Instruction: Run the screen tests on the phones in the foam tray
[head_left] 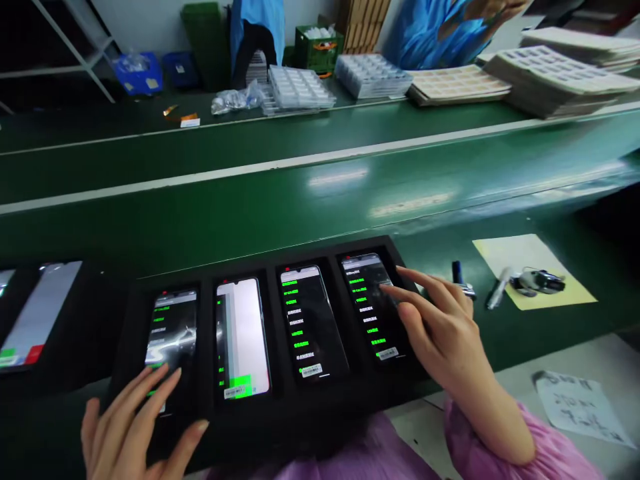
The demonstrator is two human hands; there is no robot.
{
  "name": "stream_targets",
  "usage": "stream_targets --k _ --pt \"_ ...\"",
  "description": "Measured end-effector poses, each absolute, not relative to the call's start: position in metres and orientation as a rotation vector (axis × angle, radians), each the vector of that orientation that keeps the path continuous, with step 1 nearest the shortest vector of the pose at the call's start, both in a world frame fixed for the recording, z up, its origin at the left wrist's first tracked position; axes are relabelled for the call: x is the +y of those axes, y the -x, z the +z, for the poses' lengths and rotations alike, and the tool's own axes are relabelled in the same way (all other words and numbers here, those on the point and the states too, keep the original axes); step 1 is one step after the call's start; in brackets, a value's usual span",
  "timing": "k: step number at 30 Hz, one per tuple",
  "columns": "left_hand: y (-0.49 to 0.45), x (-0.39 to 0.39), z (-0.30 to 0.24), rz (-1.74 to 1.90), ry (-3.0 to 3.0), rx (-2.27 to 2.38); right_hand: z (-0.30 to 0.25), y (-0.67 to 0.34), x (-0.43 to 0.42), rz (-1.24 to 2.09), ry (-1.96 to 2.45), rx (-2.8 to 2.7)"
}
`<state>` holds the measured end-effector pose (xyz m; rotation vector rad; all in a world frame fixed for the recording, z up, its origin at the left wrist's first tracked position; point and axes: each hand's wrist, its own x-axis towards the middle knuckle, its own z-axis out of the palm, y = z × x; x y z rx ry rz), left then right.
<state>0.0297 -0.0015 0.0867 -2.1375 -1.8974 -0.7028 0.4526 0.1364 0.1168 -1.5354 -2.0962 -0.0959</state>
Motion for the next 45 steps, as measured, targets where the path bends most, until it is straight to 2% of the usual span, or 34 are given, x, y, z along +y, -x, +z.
stream_targets --k 8,13,18,22,25,29,32,35,39,45 --pt "-0.050 0.045 0.110 -0.414 2.136 -2.050 0.118 -0.432 0.151 -0.267 1.453 -2.254" --pt "-0.058 0.060 0.117 -0.315 2.148 -2.084 0.132 -0.422 0.147 -0.045 1.258 -2.221" --pt "-0.066 0.075 0.120 -0.269 2.193 -2.031 0.121 -0.440 0.145 0.048 1.240 -2.214" --pt "-0.073 0.083 0.122 -0.306 2.229 -1.948 0.122 -0.464 0.124 0.148 1.296 -2.122" --pt "-0.073 0.087 0.120 -0.365 2.259 -1.914 0.123 -0.477 0.105 0.228 1.181 -2.251" --pt "-0.072 0.088 0.117 -0.437 2.280 -1.868 0.118 -0.483 0.090 0.124 1.159 -2.506" --pt "-0.072 0.087 0.117 -0.464 2.270 -1.844 0.120 -0.482 0.086 0.123 1.201 -2.470" --pt "-0.072 0.090 0.116 -0.421 2.256 -1.887 0.125 -0.476 0.089 0.212 1.318 -2.232" --pt "-0.073 0.094 0.115 -0.324 2.237 -1.952 0.124 -0.463 0.110 0.123 1.247 -2.151" --pt "-0.050 0.072 0.111 -0.605 2.133 -2.060 0.118 -0.453 0.138 0.046 1.418 -2.175"
